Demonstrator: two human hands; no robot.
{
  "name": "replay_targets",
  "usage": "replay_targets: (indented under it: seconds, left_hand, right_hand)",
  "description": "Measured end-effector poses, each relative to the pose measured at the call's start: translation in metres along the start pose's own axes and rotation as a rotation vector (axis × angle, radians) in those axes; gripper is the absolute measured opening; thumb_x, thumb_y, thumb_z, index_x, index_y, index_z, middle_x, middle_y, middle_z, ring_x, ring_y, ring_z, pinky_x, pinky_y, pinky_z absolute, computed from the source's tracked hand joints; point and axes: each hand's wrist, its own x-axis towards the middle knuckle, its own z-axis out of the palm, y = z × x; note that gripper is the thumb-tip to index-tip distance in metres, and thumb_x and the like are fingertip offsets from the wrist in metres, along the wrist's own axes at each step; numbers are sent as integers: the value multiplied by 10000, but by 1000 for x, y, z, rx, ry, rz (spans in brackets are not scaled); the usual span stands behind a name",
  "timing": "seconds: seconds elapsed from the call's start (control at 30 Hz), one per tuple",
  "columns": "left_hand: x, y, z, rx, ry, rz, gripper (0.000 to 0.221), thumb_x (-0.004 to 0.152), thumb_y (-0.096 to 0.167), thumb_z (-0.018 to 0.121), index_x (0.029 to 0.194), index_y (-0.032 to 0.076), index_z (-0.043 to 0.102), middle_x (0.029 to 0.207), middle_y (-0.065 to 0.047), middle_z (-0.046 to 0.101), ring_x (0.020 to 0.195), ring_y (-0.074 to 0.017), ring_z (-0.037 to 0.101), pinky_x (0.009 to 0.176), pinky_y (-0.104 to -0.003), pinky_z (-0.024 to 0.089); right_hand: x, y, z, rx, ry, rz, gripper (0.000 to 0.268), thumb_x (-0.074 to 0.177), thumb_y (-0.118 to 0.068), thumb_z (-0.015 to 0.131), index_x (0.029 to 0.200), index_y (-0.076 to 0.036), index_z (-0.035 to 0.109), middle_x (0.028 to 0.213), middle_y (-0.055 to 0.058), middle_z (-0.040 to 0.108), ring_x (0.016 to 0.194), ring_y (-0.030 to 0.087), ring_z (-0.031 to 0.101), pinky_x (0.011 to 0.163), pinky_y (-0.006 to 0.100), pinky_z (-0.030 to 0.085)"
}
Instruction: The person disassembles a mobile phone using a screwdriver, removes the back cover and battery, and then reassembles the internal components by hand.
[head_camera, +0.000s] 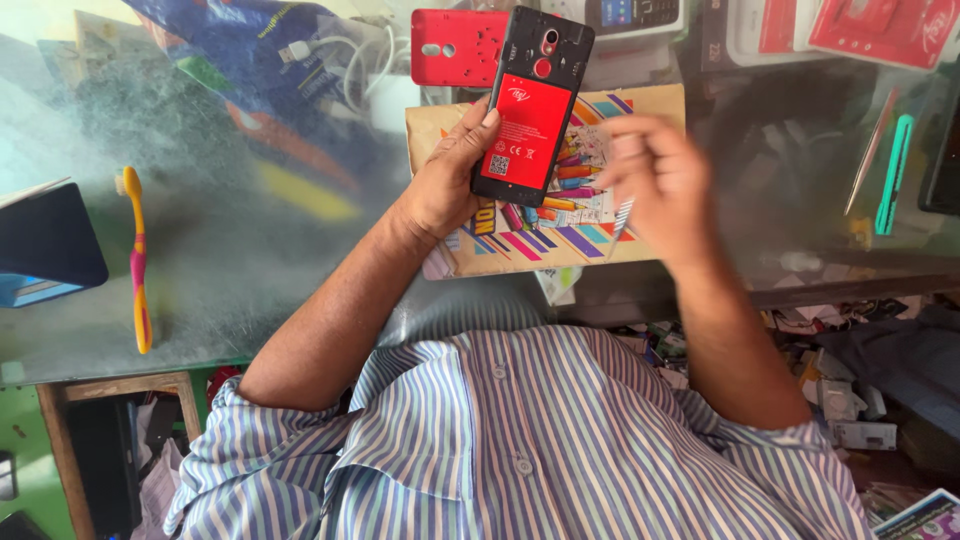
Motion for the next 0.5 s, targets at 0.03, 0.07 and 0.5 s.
replay_targets:
  seconds: [0.03,0.07,0.5]
  left_hand:
    - [1,2,-2,1,-20,8,503,1134,345,424,1536,44,400,1445,-186,601,1317,-305,641,1107,-471,565]
    - [1,1,-4,-5,-35,9,529,1137,380,415,1535,31,412,1437,-202,611,1310,-317,651,1106,-471,571]
    - [-4,4,-6,-153,-132,-86,712,1107,556,308,1552,15,435,1392,-254,646,1134,-381,733,1012,-473,599]
  right_hand:
    - [-1,-2,-16,65,76,10,185,1178,-177,549,1260,-18,597,894,70,667,676,89,615,573,228,483]
    - [-4,-2,-34,18,142,-56,172,1233,-176,528,1278,-17,577,894,91,673,678,109,639,568,235,497]
    - [-4,64,-106,-967,307,-132,150,1122,-59,677,1258,-31,618,1025,146,649,915,315,673,810,441,556]
